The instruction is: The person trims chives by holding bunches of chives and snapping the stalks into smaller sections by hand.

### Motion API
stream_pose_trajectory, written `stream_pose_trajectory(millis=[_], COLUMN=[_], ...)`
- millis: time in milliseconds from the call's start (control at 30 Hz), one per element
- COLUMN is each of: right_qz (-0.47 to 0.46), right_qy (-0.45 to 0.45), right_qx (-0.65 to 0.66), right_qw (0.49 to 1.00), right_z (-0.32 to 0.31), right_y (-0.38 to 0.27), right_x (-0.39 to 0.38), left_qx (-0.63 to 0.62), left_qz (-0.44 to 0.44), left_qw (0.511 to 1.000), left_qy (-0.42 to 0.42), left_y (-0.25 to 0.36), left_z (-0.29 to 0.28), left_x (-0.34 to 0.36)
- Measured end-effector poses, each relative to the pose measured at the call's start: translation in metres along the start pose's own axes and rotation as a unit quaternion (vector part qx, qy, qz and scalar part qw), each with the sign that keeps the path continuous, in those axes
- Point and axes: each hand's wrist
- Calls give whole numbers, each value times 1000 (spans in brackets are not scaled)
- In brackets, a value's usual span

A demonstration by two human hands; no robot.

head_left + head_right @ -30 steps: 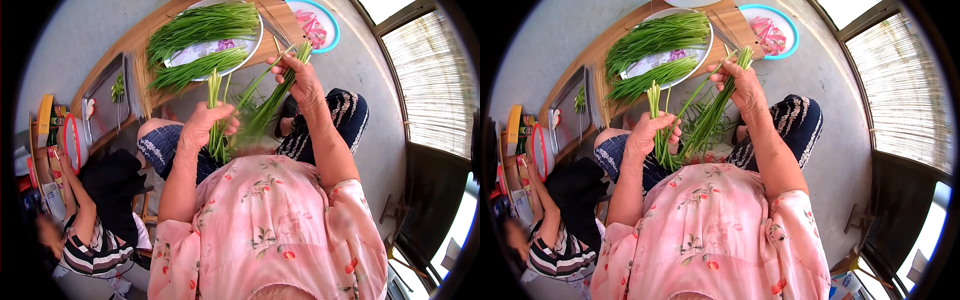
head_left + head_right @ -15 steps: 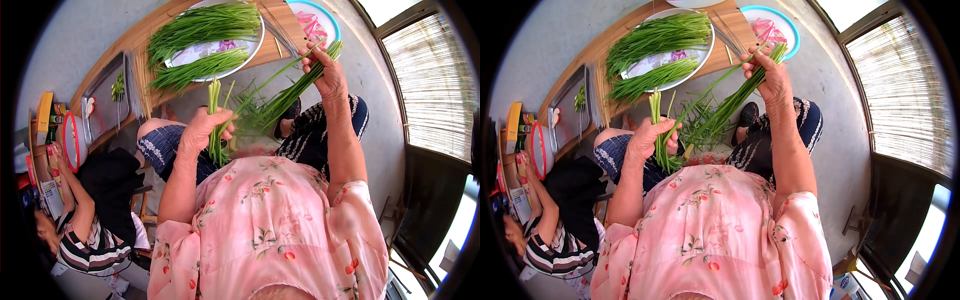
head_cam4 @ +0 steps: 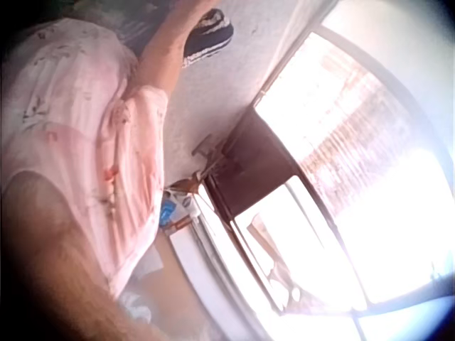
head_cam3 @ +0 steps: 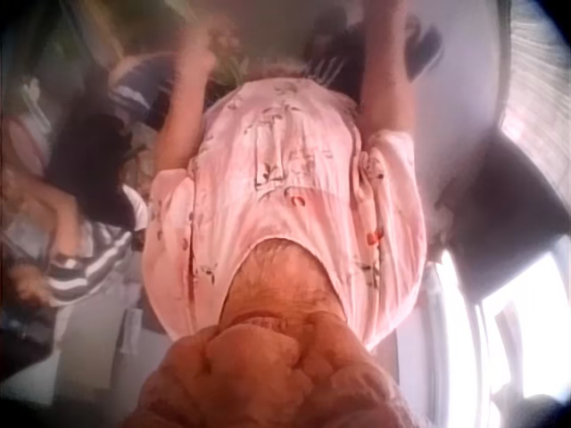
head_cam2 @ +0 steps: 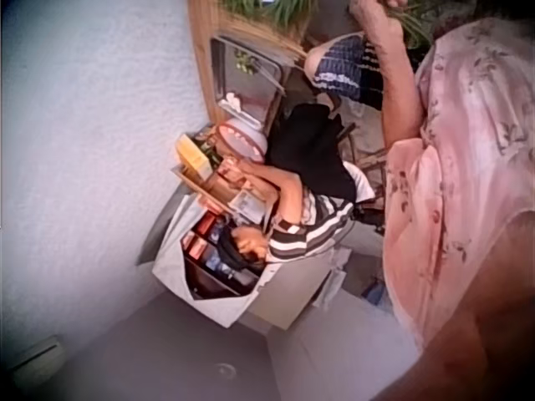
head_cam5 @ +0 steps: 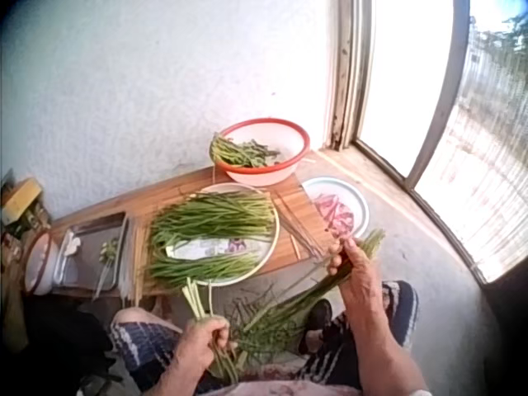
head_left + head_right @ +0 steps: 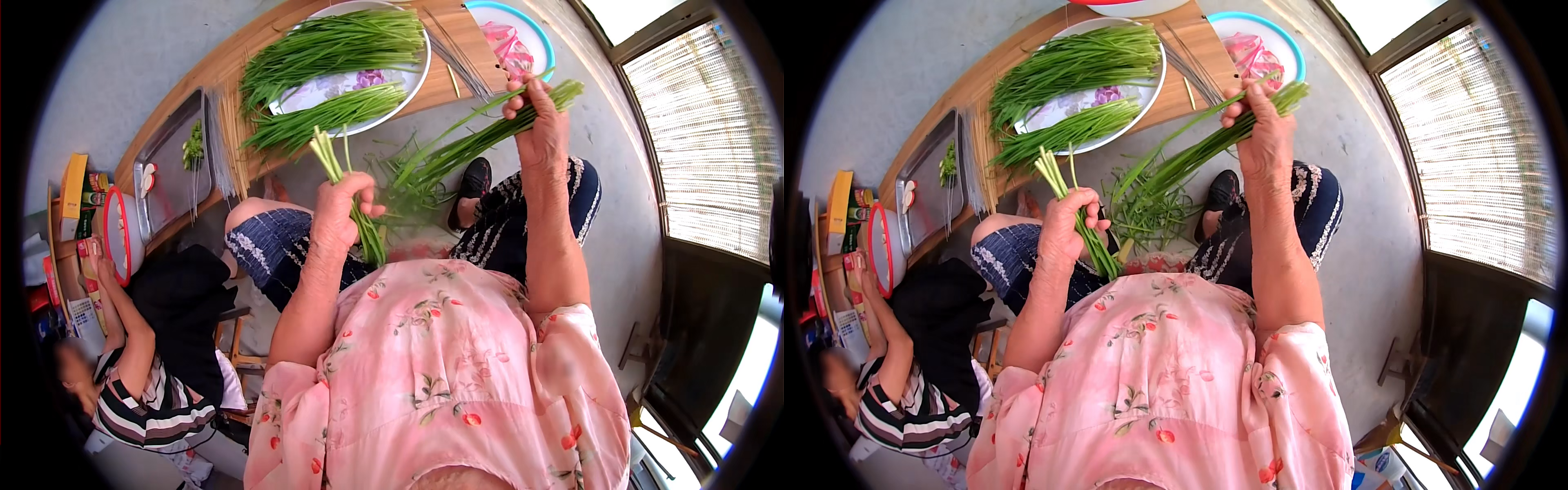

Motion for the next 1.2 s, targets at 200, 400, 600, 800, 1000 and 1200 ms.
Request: stream_pose_trajectory(millis=[200, 400, 600, 800, 1000, 1200], right_qz=[-31, 58, 172, 257, 202, 221], right_qy=[-3, -175, -189, -161, -128, -149], right_qx=[-140, -248, -276, -168, -131, -121], right_qw=[990, 951, 926, 938, 962, 956], right_z=[-13, 31, 89, 92, 77, 73], right_y=[-11, 15, 43, 56, 55, 53], right_x=[1, -30, -64, -64, -47, -34], left_qx=[-63, -70, 4, 33, -27, -29], left_qz=[-15, -61, -54, -42, -50, -74], left_qw=[998, 995, 998, 997, 998, 992], left_qy=[27, -37, -43, -51, -22, -94], left_y=[2, 8, 5, 5, 5, 11], left_z=[-12, -4, 11, 17, -10, 7], left_x=[-7, -1, 2, -1, 7, 7])
Point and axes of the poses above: each hand's wrist, its own x-axis towards the middle knuckle, its own z-axis out of the palm, y = z × x, and after that the axes turned 11 degrees about -x, right-handed
